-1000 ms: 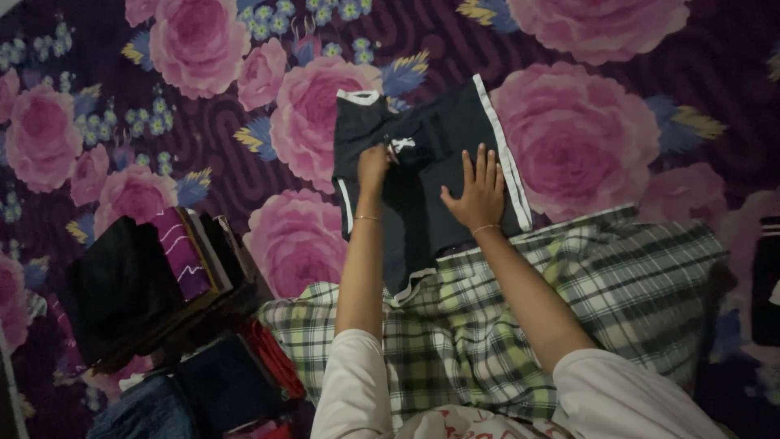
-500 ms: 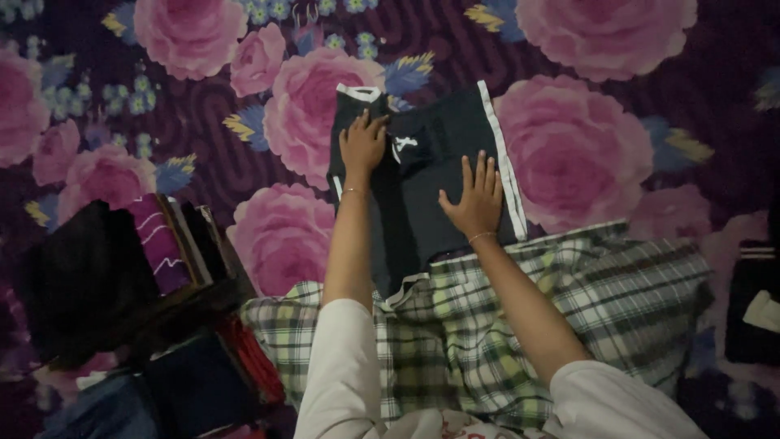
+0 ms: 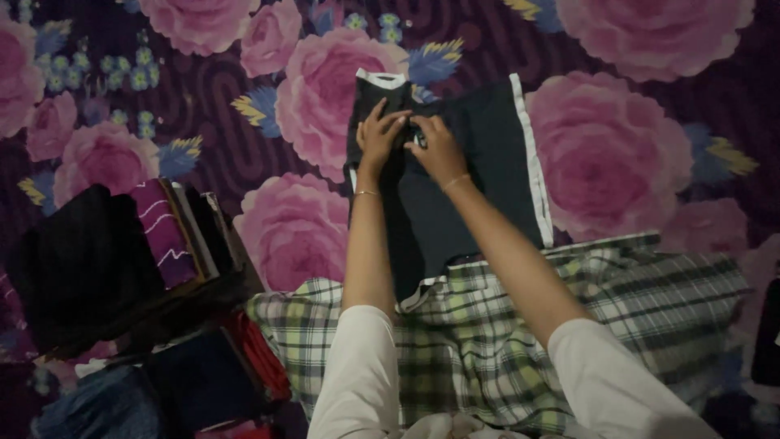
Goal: The recorder is folding several items of clothing on a mattress placed on the floor.
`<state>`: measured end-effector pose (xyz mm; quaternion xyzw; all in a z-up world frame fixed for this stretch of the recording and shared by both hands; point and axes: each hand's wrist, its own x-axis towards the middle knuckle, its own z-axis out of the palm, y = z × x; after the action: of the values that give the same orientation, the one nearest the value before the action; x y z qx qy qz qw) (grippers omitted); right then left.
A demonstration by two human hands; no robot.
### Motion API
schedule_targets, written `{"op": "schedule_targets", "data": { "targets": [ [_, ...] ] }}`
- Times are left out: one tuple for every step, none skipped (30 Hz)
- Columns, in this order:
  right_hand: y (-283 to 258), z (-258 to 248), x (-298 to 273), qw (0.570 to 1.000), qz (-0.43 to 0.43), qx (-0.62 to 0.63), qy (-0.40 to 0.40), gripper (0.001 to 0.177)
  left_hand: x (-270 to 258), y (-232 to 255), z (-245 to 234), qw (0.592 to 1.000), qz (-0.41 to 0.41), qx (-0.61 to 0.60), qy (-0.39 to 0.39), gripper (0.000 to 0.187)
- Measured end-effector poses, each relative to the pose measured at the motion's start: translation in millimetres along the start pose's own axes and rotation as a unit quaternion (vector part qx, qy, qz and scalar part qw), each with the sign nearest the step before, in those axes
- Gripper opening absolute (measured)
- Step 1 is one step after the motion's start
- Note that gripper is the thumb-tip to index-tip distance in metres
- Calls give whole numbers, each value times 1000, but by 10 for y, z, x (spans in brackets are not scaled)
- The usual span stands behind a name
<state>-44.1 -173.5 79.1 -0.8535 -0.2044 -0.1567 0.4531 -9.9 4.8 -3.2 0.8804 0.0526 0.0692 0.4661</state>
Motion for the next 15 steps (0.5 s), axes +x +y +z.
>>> {"op": "schedule_targets", "data": {
  "targets": [
    [168,97,42,1000,19,-5,-14,32,10,-47,30,1000,10,21,6,30],
    [340,189,70,999,39,-10,-29,30,5,-96,73,999,19,41,12,30],
    [480,240,73,999,39,-10,-31,30,-3,-19,30,999,17,41,13,30],
    [622,284,55,997,69,32,-11,21,-34,56,0,999,11,31,6,29],
    [767,330,36,992,99,73,8,13,-63,129,-29,1000,4,22,0,29],
    [755,291,58,992,101,73,3,13,-77,130,-27,1000,-1,21,0,29],
    [744,250,81,988,132,77,-17,13,-90,134,-22,999,4,42,8,29],
    [741,199,121,983,161,81,-34,15,-82,149,-11,998,12,62,15,30],
    [817,221,98,983,162,80,-37,15,-85,108,25,998,9,61,15,30],
    [891,246,109,958,228,168,-51,14,-58,76,48,998,13,64,19,26],
    [962,269,121,920,291,254,-64,13,-33,47,69,997,18,67,24,23],
    [1009,277,127,920,291,254,-67,13,-42,5,109,997,16,66,26,23],
    [1055,284,133,915,302,255,-78,11,-51,-37,149,996,30,74,50,20],
    [1103,290,146,910,313,257,-89,9,-57,-76,189,993,44,82,74,18],
    [1006,233,162,910,312,256,-93,9,-66,-46,168,993,41,81,77,18]
  ]
}}
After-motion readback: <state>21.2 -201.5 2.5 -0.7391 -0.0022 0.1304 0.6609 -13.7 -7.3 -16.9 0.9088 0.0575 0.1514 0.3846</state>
